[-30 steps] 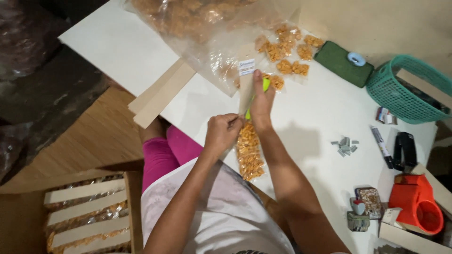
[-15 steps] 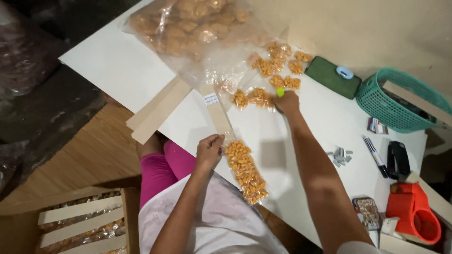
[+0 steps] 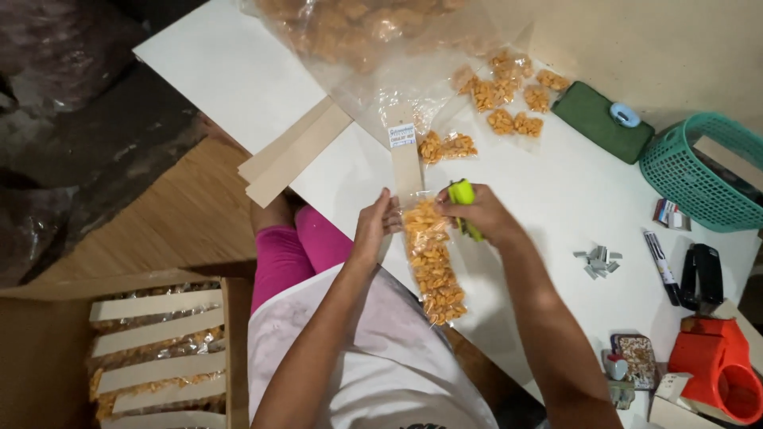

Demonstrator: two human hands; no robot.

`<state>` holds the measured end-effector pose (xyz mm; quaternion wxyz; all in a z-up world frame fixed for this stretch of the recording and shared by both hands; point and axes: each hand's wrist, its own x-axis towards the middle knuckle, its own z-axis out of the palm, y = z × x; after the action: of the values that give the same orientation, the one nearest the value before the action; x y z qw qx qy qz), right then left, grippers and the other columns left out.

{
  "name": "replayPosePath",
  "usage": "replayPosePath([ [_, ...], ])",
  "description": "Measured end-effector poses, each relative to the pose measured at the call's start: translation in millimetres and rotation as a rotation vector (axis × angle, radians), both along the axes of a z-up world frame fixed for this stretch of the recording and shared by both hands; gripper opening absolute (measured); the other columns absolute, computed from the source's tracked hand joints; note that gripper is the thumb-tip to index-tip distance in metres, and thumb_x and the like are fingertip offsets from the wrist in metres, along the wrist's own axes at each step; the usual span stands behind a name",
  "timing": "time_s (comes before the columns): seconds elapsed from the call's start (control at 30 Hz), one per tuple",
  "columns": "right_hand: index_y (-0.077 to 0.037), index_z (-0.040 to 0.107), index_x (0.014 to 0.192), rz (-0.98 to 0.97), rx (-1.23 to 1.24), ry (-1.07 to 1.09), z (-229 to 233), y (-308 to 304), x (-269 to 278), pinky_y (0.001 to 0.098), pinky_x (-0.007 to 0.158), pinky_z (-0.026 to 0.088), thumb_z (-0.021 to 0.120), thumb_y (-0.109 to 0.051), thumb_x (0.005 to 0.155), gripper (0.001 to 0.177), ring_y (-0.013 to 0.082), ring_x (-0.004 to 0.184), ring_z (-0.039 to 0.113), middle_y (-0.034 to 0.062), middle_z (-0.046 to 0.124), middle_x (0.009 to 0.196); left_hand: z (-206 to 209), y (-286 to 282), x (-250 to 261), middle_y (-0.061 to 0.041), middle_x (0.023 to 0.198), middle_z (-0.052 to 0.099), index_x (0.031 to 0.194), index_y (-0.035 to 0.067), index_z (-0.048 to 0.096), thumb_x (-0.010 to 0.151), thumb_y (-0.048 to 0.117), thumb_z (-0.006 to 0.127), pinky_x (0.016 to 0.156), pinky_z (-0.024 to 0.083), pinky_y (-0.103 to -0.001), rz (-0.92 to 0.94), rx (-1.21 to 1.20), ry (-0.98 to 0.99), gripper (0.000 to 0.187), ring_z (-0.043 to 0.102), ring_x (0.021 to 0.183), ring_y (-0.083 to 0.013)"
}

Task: Stapling small plastic bags of snacks onto wooden strips to create product displays.

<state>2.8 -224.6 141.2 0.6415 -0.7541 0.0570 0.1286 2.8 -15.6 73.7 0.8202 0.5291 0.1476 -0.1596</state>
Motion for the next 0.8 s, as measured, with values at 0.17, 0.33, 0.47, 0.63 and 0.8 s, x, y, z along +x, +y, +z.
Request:
replayPosePath([
  [0.17,0.009,0.070,0.101,-0.052,0.009,0.020,-27,5,13,0.0311,0.048,0.054,0.088,-0.007,0.074,0.036,0.0211,0.055,0.064,0.0145,0.066,0.072,-16,-4,4,-0.007,0.083,0.068,0.105,0.009,0.078,0.092,0.041,0.075,0.073,0.058,-0.028,-0.044,0.245,-0.107,0.035,0.065,0.080,-0.0142],
  [0.33,0.004,0.069,0.099,-0.062,-0.022,0.061,-5,11,5,0.0303,0.050,0.056,0.085,-0.010,0.075,0.031,0.0202,0.059,0.066,0.0117,0.065,0.072,1,-9,-1,-0.001,0.072,0.076,0.102,0.018,0.083,0.093,0.039,0.073,0.068,0.054,-0.027,-0.016,0.469,-0.160,0.025,0.065,0.072,-0.0084],
  [0.47,-0.003,0.069,0.091,-0.375,-0.049,-0.003,20,18,21,0.0337,0.050,0.055,0.073,-0.033,0.088,0.030,0.0196,0.055,0.069,0.0114,0.068,0.069,-10,-13,2,-0.001,0.076,0.078,0.100,0.017,0.083,0.092,0.035,0.075,0.072,0.055,-0.027,-0.040,0.482,-0.231,0.022,0.065,0.074,-0.0057],
  [0.63,0.009,0.041,0.134,-0.761,0.246,-0.054,78,72,18,0.0520,0.091,0.049,0.059,-0.062,0.092,0.085,0.0333,0.105,0.062,0.0261,0.058,0.117,47,-24,-19,-0.010,0.073,0.076,0.096,0.013,0.083,0.091,0.027,0.072,0.068,0.056,-0.033,-0.037,0.566,-0.396,0.018,0.072,0.073,-0.0144],
  [0.8,0.012,0.048,0.136,-0.544,0.040,-0.196,63,85,22,0.0595,0.113,0.039,0.040,-0.061,0.104,0.081,0.0450,0.133,0.053,0.0330,0.054,0.135,63,-24,-29,-0.013,0.072,0.076,0.097,0.010,0.083,0.095,0.020,0.068,0.061,0.055,-0.033,0.011,0.613,-0.505,0.018,0.068,0.070,-0.0105],
])
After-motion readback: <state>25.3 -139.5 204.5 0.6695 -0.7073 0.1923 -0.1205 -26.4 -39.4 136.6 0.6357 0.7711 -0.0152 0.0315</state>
